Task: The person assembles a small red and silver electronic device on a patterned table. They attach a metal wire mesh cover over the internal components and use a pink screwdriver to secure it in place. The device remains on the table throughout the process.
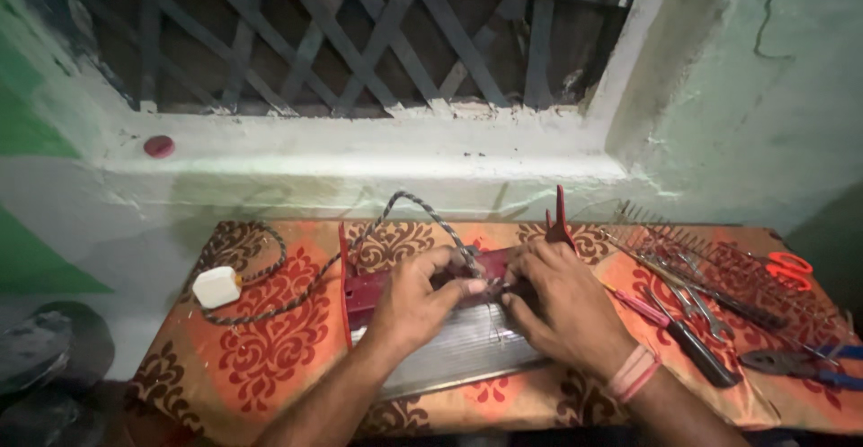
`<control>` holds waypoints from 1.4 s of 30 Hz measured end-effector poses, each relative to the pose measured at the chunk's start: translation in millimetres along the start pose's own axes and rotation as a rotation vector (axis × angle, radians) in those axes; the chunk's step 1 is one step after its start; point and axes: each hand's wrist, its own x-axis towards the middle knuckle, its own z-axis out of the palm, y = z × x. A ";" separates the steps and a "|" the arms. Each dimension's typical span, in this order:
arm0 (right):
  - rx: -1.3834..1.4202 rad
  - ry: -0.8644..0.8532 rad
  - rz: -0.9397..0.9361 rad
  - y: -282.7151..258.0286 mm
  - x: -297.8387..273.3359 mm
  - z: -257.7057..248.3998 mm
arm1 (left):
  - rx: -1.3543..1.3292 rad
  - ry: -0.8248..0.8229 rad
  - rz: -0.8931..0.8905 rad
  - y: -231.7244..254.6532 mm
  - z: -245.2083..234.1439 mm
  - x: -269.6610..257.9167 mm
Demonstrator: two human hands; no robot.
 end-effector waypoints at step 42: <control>0.042 0.126 -0.110 -2.6 -7.3 -0.3 | 0.983 0.067 0.730 40.4 7.7 -12.0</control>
